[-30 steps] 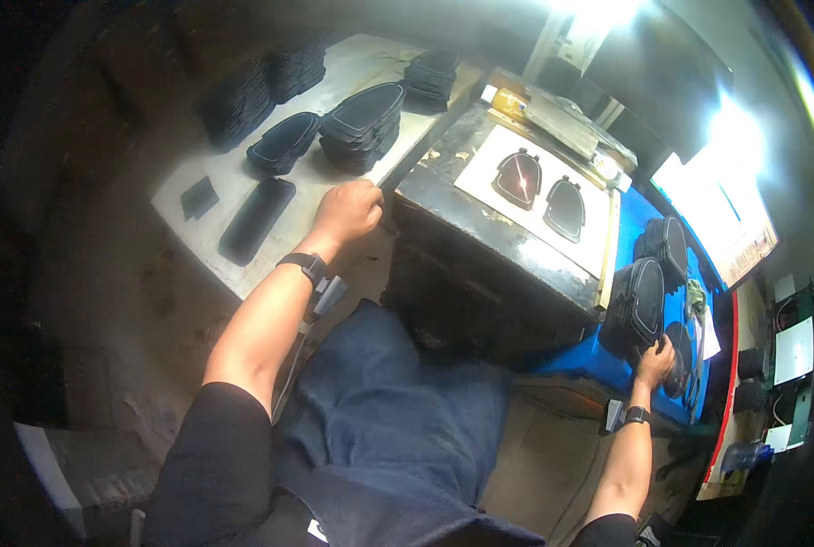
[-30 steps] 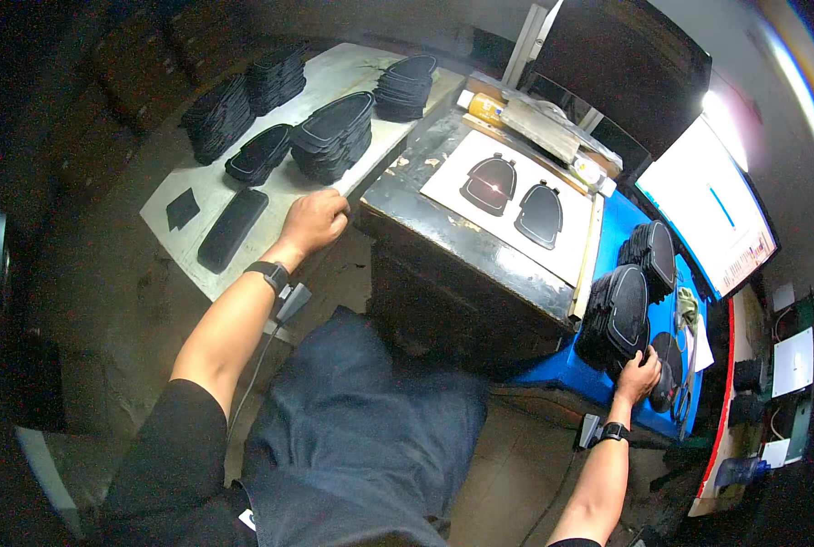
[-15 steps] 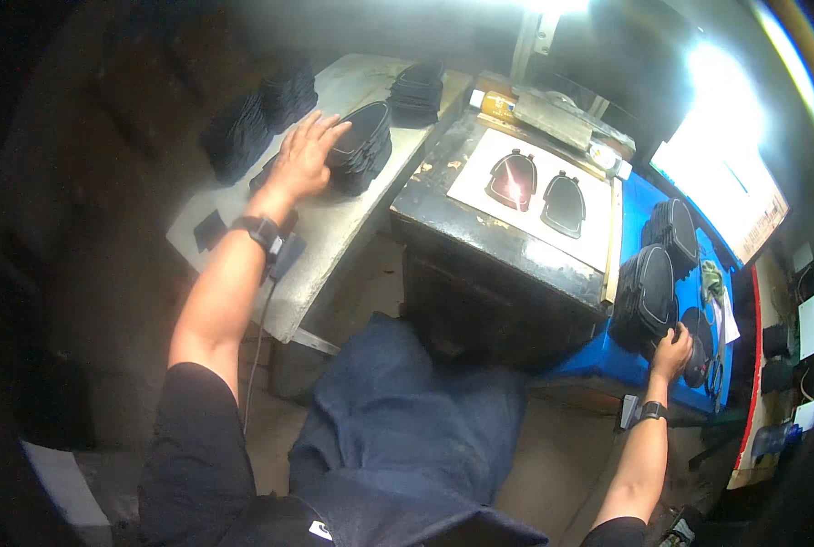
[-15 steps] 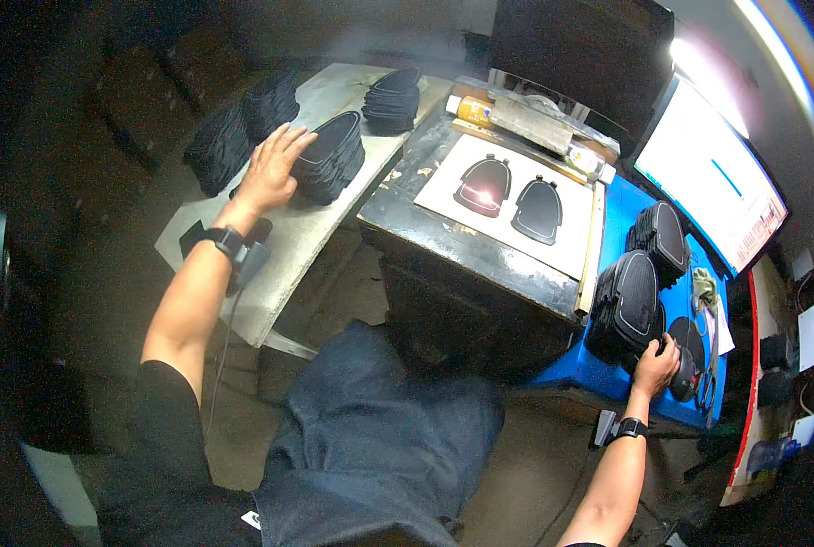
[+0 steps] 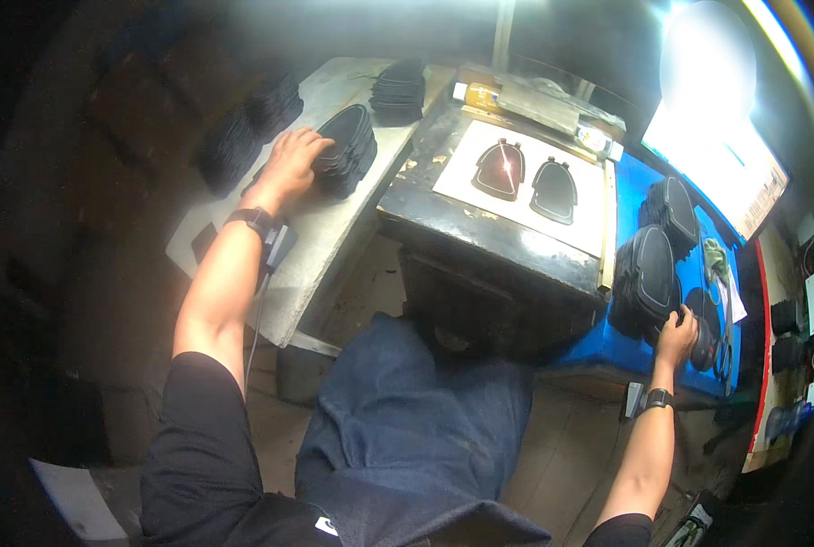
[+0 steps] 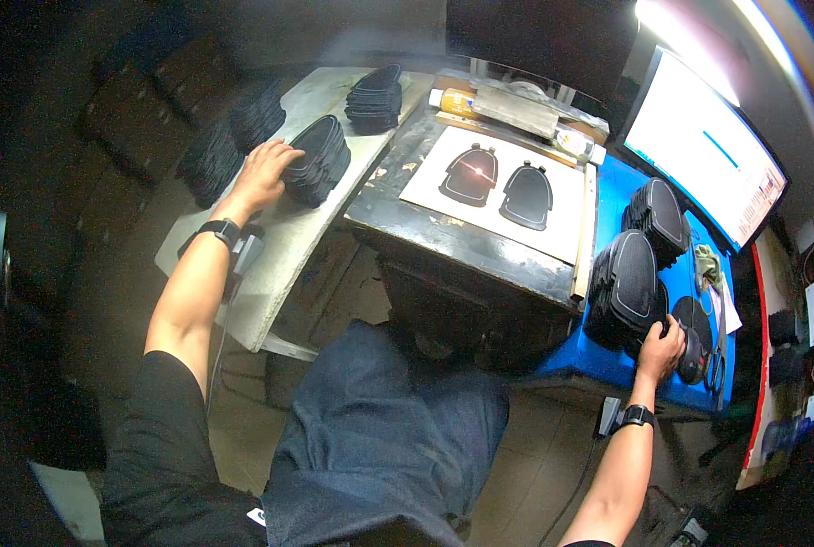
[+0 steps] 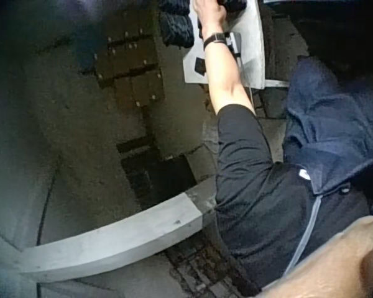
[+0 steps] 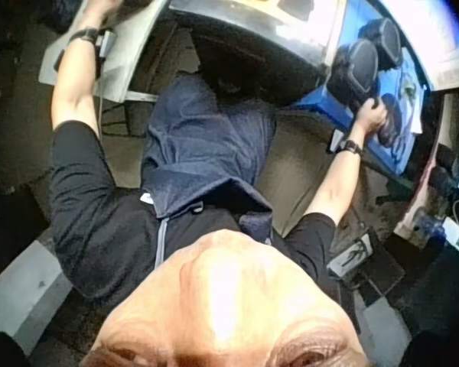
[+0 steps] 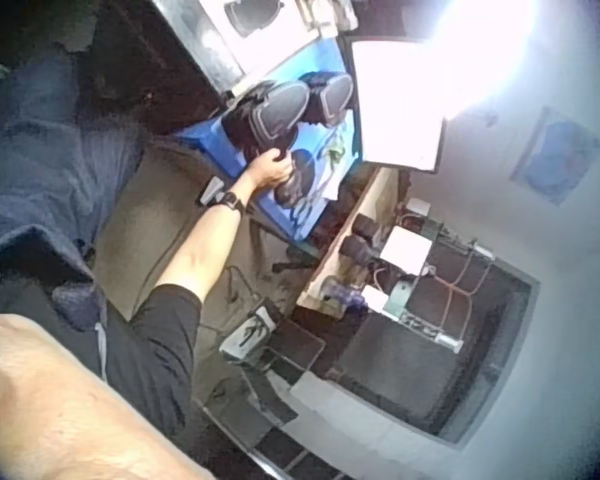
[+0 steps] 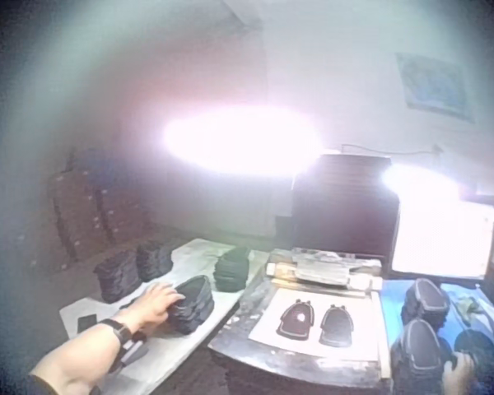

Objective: Placing and aligning shoe upper components on a light box or heat-processing machine.

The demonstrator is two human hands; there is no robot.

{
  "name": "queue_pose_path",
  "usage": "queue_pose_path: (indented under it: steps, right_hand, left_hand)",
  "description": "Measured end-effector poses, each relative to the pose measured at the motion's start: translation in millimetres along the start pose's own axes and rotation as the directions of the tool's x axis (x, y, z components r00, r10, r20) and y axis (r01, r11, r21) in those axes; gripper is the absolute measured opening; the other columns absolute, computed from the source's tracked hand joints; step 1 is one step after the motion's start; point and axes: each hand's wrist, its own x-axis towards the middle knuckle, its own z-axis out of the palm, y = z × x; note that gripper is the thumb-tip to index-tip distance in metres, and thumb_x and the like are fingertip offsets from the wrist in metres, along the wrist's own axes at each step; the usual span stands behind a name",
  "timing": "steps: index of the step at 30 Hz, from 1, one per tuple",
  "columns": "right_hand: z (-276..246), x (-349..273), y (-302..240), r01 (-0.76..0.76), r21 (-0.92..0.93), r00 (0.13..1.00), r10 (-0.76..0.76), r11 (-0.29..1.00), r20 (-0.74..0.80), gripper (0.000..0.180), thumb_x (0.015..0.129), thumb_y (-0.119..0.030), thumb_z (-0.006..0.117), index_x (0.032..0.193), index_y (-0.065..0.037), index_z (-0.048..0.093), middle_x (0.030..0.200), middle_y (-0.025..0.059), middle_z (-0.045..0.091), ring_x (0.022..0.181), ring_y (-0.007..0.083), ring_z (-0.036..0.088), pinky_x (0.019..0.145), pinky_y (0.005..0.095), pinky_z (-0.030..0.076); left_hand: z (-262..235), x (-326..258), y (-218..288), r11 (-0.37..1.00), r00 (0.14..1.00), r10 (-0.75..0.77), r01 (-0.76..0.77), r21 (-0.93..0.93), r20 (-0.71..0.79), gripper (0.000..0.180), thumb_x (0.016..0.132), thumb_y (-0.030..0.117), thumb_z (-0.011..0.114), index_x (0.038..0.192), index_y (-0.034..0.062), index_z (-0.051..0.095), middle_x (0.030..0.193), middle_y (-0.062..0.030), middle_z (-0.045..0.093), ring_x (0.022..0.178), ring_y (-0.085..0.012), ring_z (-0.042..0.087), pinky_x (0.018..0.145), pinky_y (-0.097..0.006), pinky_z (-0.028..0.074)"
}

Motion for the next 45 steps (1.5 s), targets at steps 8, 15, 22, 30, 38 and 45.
queue_pose_path:
  steps: [8,15,22,30,38,45]
  right_hand:
    - [11.5,4.7,12.3,0.037,0.018,0.997,-0.036,0.999,-0.065,0.033,0.091,-0.025,0.062,0.119,-0.008,0.069,0.12,0.016,0.068,0.113,0.0366,0.06,0.101,0.0464,0.045]
    - [14.4,-1.0,18.8,0.059,0.027,0.992,-0.056,0.998,-0.114,0.033,0.09,-0.025,0.062,0.117,-0.008,0.07,0.117,0.017,0.069,0.111,0.0375,0.062,0.101,0.0464,0.046]
    - [21.9,4.8,17.0,0.067,0.052,0.986,-0.058,0.996,-0.159,0.034,0.087,-0.025,0.063,0.115,-0.009,0.071,0.114,0.0177,0.069,0.109,0.037,0.063,0.097,0.0466,0.048]
    - [11.9,2.8,10.5,0.031,0.026,0.994,-0.028,0.999,-0.105,0.034,0.09,-0.028,0.06,0.117,-0.009,0.071,0.116,0.0152,0.069,0.109,0.0359,0.062,0.099,0.0459,0.046]
    - [14.2,2.8,12.8,0.005,0.005,0.995,-0.005,1.0,-0.099,0.034,0.09,-0.029,0.06,0.117,-0.013,0.071,0.118,0.0135,0.068,0.11,0.0357,0.062,0.099,0.0458,0.047]
    - [8.1,3.4,4.0,-0.009,-0.019,0.999,0.008,1.0,-0.054,0.034,0.091,-0.025,0.065,0.12,-0.008,0.07,0.12,0.0135,0.069,0.115,0.033,0.062,0.102,0.0434,0.046]
  left_hand:
    - [2.5,-15.1,14.6,0.999,0.977,0.002,-0.013,-0.049,-0.212,0.06,0.07,-0.006,0.058,0.127,0.0119,0.062,0.13,-0.0089,0.06,0.133,-0.0322,0.049,0.112,-0.047,0.038]
    - [16.4,-42.7,63.0,0.935,0.985,-0.058,-0.002,-0.355,-0.161,0.011,0.076,0.003,0.055,0.077,0.0057,0.066,0.08,-0.0148,0.065,0.08,-0.0351,0.066,0.072,-0.043,0.053]
    - [71.1,-67.9,86.9,0.92,0.975,-0.215,0.184,-0.345,-0.054,0.011,0.08,0.01,0.053,0.083,0.0062,0.063,0.087,-0.0163,0.063,0.086,-0.04,0.062,0.074,-0.049,0.051]
    - [67.5,-68.1,93.3,0.909,0.969,-0.237,0.197,-0.367,-0.068,0.01,0.081,0.007,0.055,0.083,0.0071,0.064,0.086,-0.0138,0.064,0.083,-0.0384,0.063,0.072,-0.047,0.051]
    - [67.7,-70.1,93.3,0.911,0.968,-0.234,0.185,-0.368,-0.092,0.015,0.084,0.002,0.053,0.079,0.0073,0.066,0.082,-0.0107,0.064,0.081,-0.0319,0.065,0.074,-0.041,0.051]
    - [69.6,-71.9,90.5,0.912,0.972,-0.216,0.166,-0.374,-0.095,0.007,0.083,0.007,0.054,0.084,0.0065,0.062,0.086,-0.0146,0.062,0.083,-0.0396,0.061,0.071,-0.048,0.049]
